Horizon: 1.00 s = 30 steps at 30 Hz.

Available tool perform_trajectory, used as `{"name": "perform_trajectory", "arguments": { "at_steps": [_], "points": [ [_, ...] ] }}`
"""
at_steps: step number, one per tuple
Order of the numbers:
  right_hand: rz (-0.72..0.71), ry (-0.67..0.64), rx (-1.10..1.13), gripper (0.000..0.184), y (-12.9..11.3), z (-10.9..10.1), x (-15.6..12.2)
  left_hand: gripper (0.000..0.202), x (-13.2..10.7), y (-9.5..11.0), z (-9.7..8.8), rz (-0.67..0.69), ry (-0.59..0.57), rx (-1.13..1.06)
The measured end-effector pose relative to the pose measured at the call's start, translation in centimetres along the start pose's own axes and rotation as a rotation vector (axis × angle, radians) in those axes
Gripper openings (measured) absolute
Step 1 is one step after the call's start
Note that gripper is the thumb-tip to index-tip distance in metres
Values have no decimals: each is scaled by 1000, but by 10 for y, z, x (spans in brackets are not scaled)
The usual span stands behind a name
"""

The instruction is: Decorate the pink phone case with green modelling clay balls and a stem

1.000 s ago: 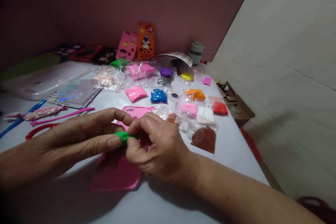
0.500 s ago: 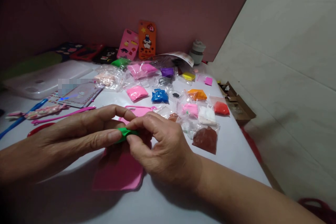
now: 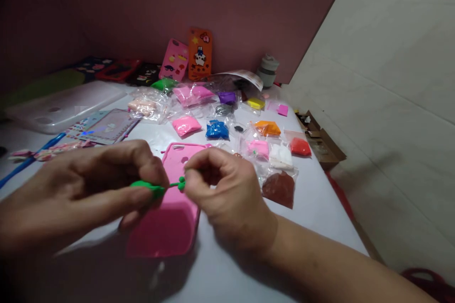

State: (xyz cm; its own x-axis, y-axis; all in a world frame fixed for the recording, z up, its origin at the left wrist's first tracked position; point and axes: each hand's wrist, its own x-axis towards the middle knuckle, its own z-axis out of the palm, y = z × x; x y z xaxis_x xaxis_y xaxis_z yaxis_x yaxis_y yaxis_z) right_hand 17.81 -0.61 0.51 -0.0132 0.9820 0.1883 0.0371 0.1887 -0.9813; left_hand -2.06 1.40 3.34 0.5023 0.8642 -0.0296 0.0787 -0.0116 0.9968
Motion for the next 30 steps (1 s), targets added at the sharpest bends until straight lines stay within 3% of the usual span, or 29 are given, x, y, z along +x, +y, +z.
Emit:
{"name": "perform_trajectory", "arguments": {
  "at_steps": [4,6,12,16,17,22,27,30],
  "points": [
    [309,-82,397,11,2,-7,14,10,3,4,-11,-35,-88,-419],
    [383,-143,539,16,4,-7,17,16,7,2,-14,-55,-82,-455],
    [469,-163,668,15,6,-5,16,36,13,-2,-8,37,9,-118],
    [491,-248,697,9,4,-3,12,8,6,-8,-1,214,163,324],
    [498,-271,690,8,4,-2,10,11,4,-10,0,268,193,412],
    [503,-317,622,11,0,-1,3,21,-3,-21,-5,498,110,780],
    [468,-308,558,18,-2,-1,0,20,1,-16,-1,541,189,838],
    [450,-272,539,24,-1,1,-1,23,3,-10,2,457,122,717]
  ]
}}
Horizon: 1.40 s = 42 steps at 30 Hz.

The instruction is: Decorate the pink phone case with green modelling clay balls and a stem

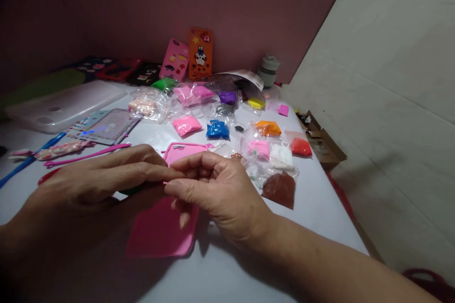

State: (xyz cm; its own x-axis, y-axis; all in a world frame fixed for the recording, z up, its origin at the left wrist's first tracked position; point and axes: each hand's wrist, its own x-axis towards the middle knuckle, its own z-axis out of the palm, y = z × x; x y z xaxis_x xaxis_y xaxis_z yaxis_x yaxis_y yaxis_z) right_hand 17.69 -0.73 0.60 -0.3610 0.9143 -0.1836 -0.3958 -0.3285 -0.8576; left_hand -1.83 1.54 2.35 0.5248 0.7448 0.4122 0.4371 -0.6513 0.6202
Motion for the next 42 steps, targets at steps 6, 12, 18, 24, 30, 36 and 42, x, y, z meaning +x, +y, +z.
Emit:
{"name": "perform_trajectory", "arguments": {
  "at_steps": [6,12,18,24,30,36,42],
  "points": [
    [-26,-11,33,16,-3,-3,5,22,3,0,-5,-242,-30,-179],
    [-18,69,21,24,-3,-6,5,13,7,0,-10,-379,132,-152],
    [3,98,37,39,-5,-3,4,12,9,-2,-10,-355,117,-141],
    [-7,65,28,40,-9,-3,6,12,8,-6,-11,-326,107,-122],
    [33,-3,68,27,-9,-5,9,12,10,-4,-8,-295,105,-113],
    [2,-89,182,17,-5,-10,10,13,9,-5,-10,-288,100,-106],
    [47,-88,155,17,-9,-10,9,13,7,-6,-12,-295,85,-94]
  ]
}}
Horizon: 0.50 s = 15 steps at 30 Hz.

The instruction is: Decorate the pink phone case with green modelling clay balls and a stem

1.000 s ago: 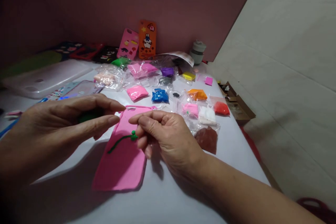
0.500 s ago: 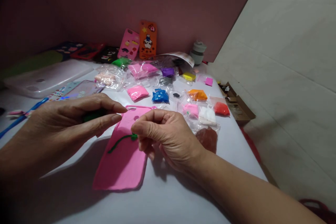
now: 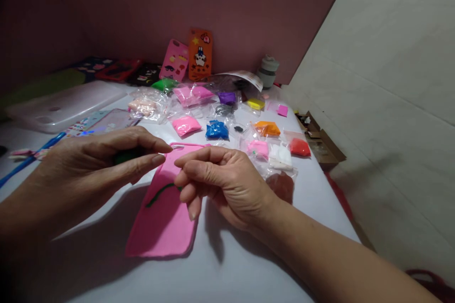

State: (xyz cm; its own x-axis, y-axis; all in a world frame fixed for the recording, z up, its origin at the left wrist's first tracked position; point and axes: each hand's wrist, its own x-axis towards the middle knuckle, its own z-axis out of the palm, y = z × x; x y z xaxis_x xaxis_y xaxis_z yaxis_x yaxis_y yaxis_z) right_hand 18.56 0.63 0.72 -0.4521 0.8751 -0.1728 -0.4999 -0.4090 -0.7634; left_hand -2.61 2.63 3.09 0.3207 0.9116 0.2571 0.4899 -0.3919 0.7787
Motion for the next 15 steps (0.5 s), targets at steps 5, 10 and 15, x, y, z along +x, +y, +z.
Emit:
{"name": "perform_trajectory", "arguments": {
  "at_steps": [5,10,15],
  "points": [
    [-35,19,-5,24,0,0,2,14,2,-3,1,6,-4,-6],
    [-51,21,41,15,1,-2,5,11,3,-2,3,8,11,-18],
    [-71,-1,40,21,0,-2,4,12,4,-2,3,15,1,3]
  ]
}}
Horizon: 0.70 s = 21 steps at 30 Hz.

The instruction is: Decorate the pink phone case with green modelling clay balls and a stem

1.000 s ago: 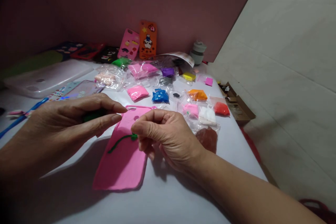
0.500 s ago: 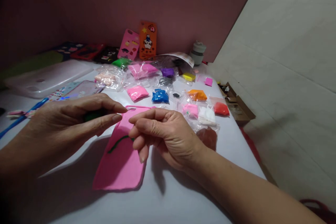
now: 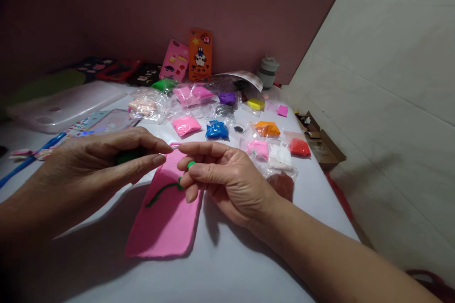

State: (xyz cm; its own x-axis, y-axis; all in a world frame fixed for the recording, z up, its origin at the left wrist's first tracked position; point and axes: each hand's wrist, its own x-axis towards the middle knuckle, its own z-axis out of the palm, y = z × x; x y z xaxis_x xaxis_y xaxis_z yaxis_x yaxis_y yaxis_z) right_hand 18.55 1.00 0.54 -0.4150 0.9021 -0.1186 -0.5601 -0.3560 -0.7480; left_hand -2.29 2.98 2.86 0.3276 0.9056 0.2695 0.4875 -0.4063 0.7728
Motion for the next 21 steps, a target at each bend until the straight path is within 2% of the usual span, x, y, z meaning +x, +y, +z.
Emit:
{"name": "perform_trajectory", "arguments": {
  "at_steps": [4,10,17,21],
  "points": [
    [13,8,-34,11,-1,0,-2,11,2,1,-1,16,19,2],
    [41,-17,-5,26,-1,2,-2,13,1,-2,0,24,9,25],
    [22,69,-18,35,1,2,-2,13,0,-2,0,52,24,63],
    [12,75,-48,40,0,2,-1,14,-1,-1,-1,53,19,62]
  ]
}}
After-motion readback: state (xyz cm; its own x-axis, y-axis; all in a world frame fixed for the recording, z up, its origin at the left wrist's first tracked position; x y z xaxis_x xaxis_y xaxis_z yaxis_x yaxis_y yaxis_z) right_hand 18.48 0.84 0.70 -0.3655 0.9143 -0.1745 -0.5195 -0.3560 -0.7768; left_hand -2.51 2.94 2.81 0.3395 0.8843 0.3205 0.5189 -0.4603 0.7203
